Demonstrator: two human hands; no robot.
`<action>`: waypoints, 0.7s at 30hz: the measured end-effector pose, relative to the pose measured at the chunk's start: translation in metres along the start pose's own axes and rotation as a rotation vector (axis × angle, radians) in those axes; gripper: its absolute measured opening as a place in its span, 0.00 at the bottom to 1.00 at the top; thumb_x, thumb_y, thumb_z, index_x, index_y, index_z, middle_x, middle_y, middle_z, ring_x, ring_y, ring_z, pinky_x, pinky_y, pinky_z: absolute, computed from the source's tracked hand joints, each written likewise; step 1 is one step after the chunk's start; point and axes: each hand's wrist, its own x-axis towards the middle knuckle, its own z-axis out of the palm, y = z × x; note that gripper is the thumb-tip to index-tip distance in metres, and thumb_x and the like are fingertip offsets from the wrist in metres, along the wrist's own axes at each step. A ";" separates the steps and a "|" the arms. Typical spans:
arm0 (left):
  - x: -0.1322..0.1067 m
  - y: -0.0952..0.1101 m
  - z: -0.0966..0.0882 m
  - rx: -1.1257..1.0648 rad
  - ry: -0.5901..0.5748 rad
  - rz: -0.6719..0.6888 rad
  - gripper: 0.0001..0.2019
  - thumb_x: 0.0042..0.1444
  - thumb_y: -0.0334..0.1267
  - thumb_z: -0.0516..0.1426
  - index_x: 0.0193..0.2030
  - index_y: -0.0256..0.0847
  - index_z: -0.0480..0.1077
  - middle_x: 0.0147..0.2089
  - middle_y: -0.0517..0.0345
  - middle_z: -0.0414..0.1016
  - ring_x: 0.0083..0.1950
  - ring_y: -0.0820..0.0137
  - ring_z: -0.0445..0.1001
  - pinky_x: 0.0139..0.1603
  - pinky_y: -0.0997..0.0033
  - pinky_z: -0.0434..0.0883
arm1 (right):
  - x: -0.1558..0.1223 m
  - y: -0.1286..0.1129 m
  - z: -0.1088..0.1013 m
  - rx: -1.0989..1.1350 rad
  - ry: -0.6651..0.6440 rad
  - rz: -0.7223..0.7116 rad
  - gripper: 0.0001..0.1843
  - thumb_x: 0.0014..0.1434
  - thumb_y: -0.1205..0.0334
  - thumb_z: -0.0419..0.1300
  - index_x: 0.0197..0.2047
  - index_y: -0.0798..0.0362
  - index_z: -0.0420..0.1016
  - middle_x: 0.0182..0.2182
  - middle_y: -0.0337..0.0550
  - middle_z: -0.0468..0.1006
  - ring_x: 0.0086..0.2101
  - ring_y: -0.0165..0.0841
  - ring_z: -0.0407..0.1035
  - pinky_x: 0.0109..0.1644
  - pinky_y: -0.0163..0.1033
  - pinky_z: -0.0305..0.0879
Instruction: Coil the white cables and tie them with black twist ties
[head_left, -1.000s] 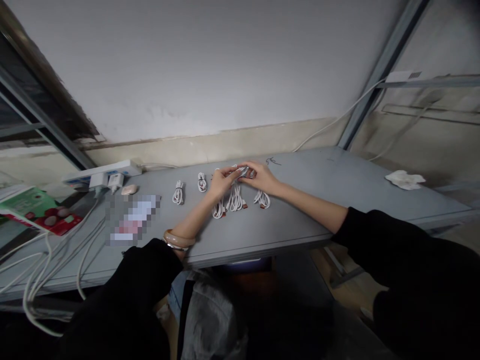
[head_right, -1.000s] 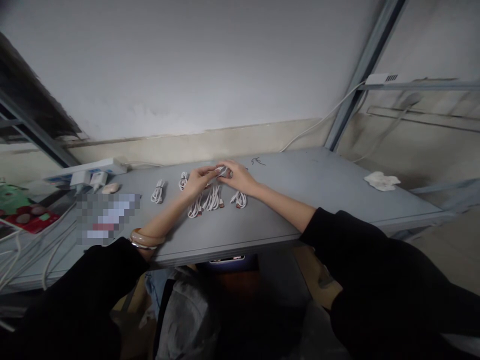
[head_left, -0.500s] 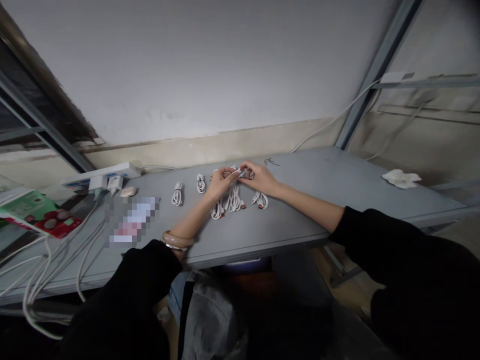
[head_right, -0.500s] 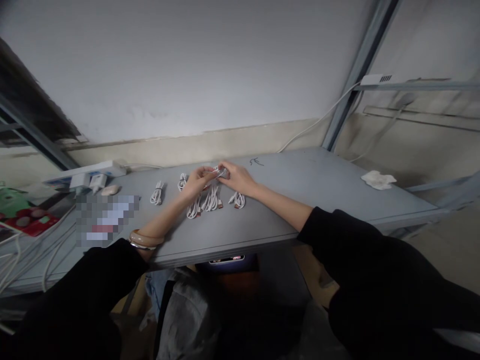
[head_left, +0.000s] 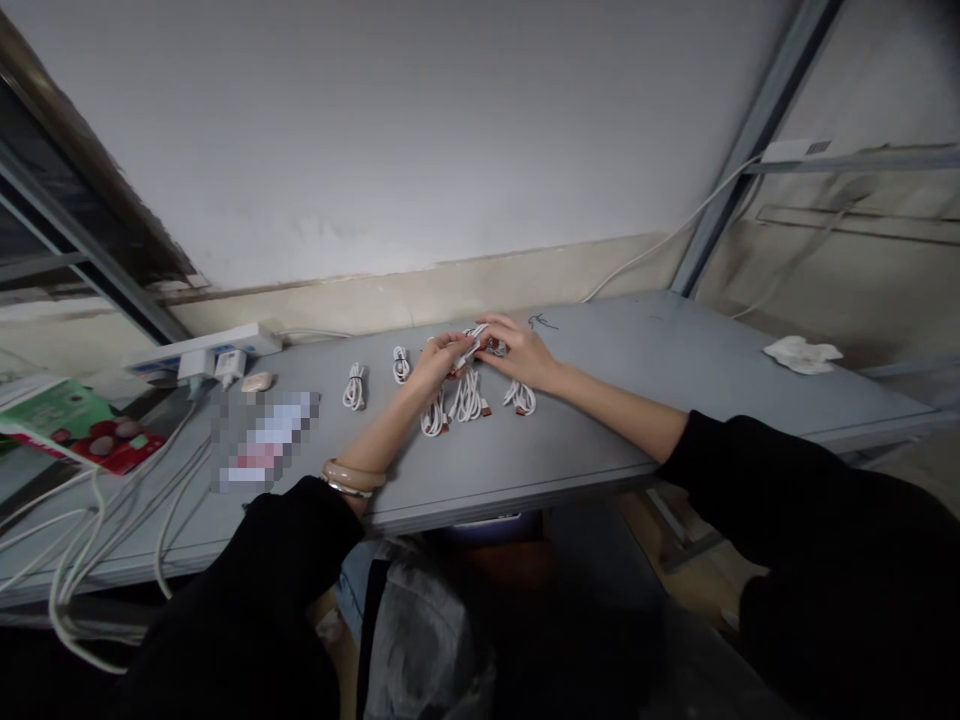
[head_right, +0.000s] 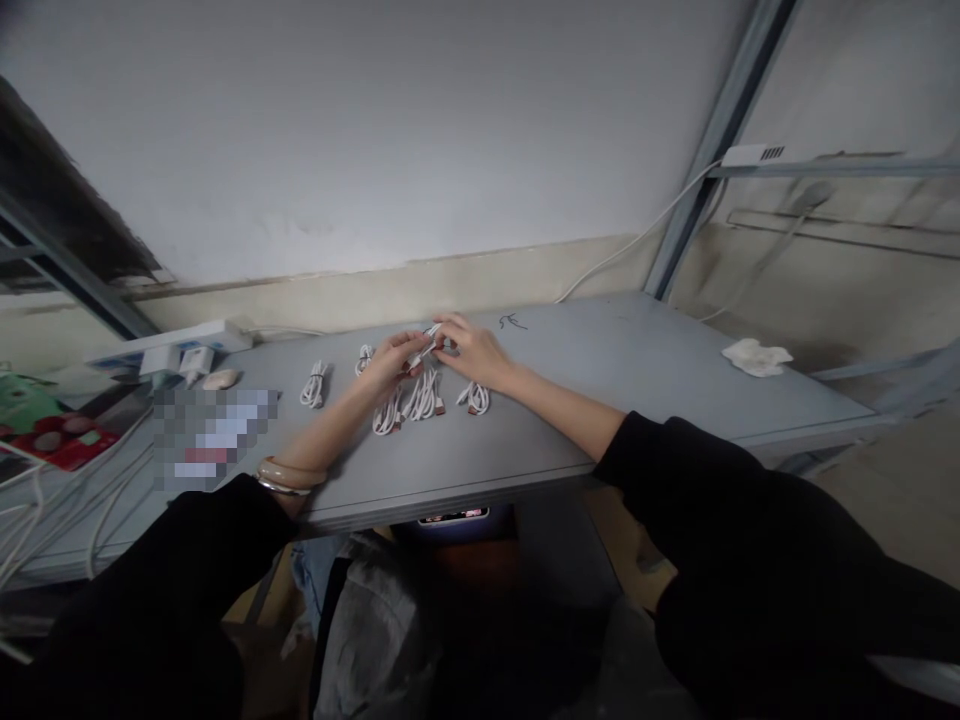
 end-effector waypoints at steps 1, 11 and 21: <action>0.000 0.000 0.000 -0.004 0.021 0.005 0.07 0.50 0.36 0.61 0.29 0.36 0.67 0.20 0.65 0.65 0.15 0.82 0.56 0.17 0.78 0.49 | 0.000 -0.001 -0.001 -0.008 -0.003 0.006 0.02 0.59 0.64 0.61 0.36 0.51 0.72 0.54 0.47 0.71 0.47 0.39 0.70 0.47 0.46 0.68; 0.000 -0.001 0.001 0.026 0.069 0.048 0.07 0.52 0.37 0.59 0.31 0.39 0.63 0.19 0.68 0.66 0.14 0.81 0.57 0.17 0.80 0.49 | 0.000 -0.005 -0.005 -0.039 -0.031 0.017 0.01 0.60 0.65 0.61 0.37 0.52 0.72 0.55 0.48 0.70 0.45 0.37 0.71 0.45 0.44 0.68; -0.001 0.001 0.003 0.076 0.069 0.024 0.11 0.52 0.36 0.61 0.31 0.41 0.60 0.16 0.71 0.62 0.13 0.81 0.56 0.17 0.79 0.48 | 0.001 -0.006 -0.004 -0.107 -0.093 -0.071 0.04 0.65 0.62 0.56 0.40 0.52 0.70 0.52 0.49 0.71 0.40 0.35 0.71 0.42 0.41 0.67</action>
